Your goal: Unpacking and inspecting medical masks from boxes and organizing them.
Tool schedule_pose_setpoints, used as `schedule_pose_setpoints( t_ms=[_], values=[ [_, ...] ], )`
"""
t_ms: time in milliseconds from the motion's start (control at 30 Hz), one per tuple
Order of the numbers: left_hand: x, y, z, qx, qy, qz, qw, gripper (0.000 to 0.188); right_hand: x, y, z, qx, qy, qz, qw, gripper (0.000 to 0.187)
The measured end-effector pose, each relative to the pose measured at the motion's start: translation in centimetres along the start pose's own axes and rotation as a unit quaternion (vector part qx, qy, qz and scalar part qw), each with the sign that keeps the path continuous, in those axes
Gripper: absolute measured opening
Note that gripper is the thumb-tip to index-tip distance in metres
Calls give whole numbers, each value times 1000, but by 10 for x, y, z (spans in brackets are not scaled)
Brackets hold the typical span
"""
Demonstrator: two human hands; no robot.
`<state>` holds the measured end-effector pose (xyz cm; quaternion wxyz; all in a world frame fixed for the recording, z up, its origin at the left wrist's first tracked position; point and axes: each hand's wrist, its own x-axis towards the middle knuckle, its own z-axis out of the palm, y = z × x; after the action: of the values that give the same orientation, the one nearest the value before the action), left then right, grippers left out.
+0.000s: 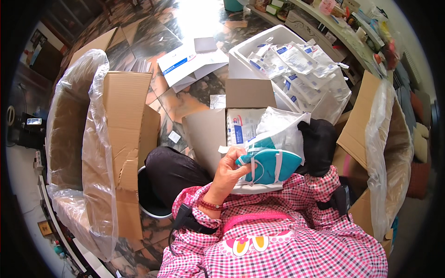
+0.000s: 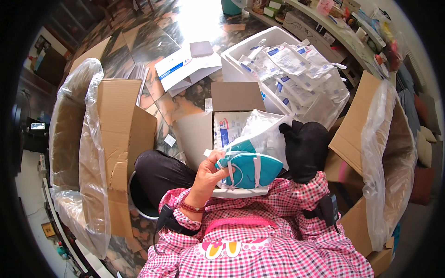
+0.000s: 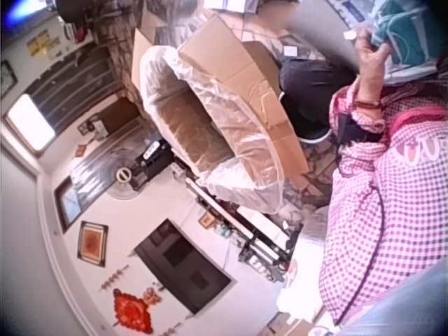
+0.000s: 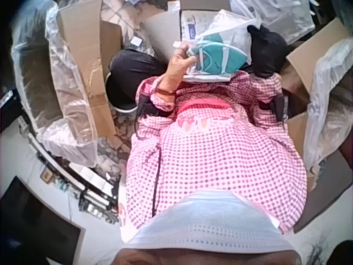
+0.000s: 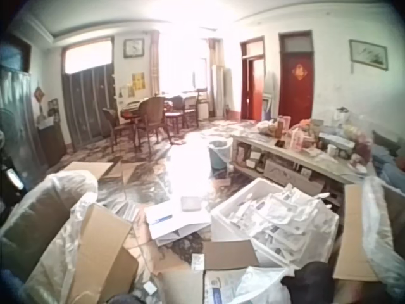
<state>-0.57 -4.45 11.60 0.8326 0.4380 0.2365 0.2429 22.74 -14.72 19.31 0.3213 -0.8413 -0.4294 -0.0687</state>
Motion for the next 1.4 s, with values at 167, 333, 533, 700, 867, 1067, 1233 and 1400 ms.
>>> schedule_pose_setpoints(
  t_ms=[167,333,533,700,867,1067,1233,1400],
  values=[
    [-5,8,-13,-146,60,-4,988,38,-1,79,12,318,59,167,932,20],
    [2,-3,-26,-102,102,-16,989,35,3,76,8,347,44,176,920,30],
    [5,11,-30,-97,156,12,983,45,35,82,-18,215,180,159,947,39],
    [11,-10,-22,73,44,-54,995,50,78,89,-39,374,236,106,890,58],
    [13,-23,-14,570,20,90,816,43,139,125,-31,308,259,111,909,61],
    [52,27,2,679,114,8,725,28,190,184,14,61,225,146,961,64],
    [76,40,-2,665,116,8,738,30,226,197,52,-271,251,14,929,67],
    [83,20,-12,690,138,107,702,55,246,152,136,-296,-4,31,955,93]
  ],
)
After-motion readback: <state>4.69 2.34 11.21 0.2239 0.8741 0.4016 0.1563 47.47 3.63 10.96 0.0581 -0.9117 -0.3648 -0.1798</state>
